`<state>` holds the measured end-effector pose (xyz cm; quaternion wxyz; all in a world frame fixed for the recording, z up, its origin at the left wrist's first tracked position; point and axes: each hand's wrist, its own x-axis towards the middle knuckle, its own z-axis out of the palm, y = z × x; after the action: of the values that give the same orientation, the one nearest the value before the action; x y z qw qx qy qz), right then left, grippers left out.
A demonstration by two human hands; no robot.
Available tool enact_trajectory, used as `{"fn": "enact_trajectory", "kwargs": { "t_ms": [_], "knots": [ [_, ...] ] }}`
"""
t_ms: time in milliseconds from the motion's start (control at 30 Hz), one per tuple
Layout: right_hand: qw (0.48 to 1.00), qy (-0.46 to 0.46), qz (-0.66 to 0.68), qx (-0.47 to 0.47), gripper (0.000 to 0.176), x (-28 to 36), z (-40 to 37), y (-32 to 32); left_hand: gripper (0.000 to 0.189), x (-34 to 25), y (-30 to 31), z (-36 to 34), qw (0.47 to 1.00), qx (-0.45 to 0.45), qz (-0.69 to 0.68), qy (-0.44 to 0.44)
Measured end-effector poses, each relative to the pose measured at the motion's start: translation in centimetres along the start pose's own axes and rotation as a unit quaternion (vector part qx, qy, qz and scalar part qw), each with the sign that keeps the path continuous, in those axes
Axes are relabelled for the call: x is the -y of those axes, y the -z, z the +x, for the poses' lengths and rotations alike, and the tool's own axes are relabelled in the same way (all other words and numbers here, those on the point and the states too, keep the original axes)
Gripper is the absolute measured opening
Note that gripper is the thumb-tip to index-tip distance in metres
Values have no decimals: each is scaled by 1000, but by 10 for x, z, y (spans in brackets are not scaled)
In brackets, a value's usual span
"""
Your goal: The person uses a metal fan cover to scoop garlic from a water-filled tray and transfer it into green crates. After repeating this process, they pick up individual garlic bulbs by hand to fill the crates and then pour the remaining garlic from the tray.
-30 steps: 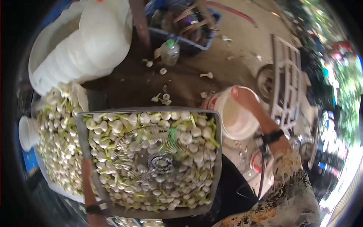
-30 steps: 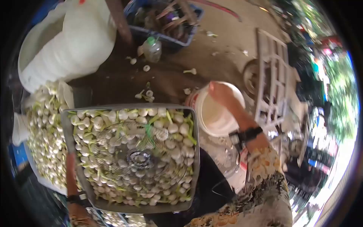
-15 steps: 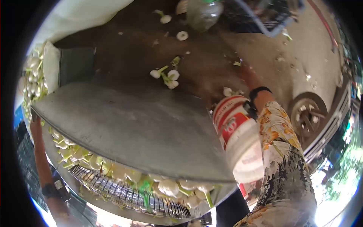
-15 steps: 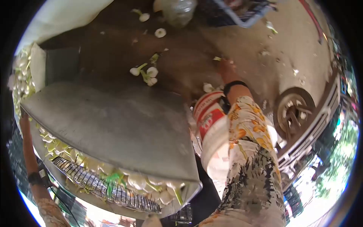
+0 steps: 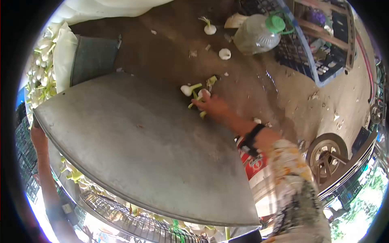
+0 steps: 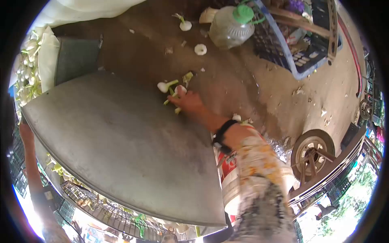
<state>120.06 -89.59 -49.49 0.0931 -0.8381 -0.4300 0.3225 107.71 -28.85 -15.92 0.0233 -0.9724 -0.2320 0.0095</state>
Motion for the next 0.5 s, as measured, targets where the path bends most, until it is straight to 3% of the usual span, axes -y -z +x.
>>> {"fn": "enact_trajectory", "kwargs": {
  "t_ms": [67, 167, 200, 233, 300, 367, 433, 467, 500],
  "knots": [
    [999, -11, -10, -43, 45, 6, 25, -6, 37, -31, 2, -7, 999, -30, -27, -37],
    [997, -23, 34, -61, 44, 6, 40, -21, 33, -19, 2, -8, 999, 13, 36, 25],
    [996, -29, 47, -72, 43, -3, 43, -12, 31, -34, 3, -9, 997, 17, -2, 69],
    [986, -63, 132, -85, 40, -12, 38, -2, 32, -50, 3, -10, 997, 1, -72, 41],
    [941, -117, 300, -109, 35, -26, 27, 33, 32, -44, -6, -13, 991, -12, -91, 95],
    [828, -171, 519, -127, 39, 4, -9, 143, 32, -68, -6, -15, 996, -48, 23, 78],
    [769, -85, 621, -125, 43, 59, -59, 259, 35, -89, -11, -20, 990, -59, -119, 45],
    [724, 6, 677, -133, 52, 85, -75, 288, 35, -83, -24, -20, 977, 2, -183, 105],
    [699, 122, 692, -133, 59, 118, -78, 304, 29, -51, -68, -20, 989, -8, -142, 42]
  ]
}}
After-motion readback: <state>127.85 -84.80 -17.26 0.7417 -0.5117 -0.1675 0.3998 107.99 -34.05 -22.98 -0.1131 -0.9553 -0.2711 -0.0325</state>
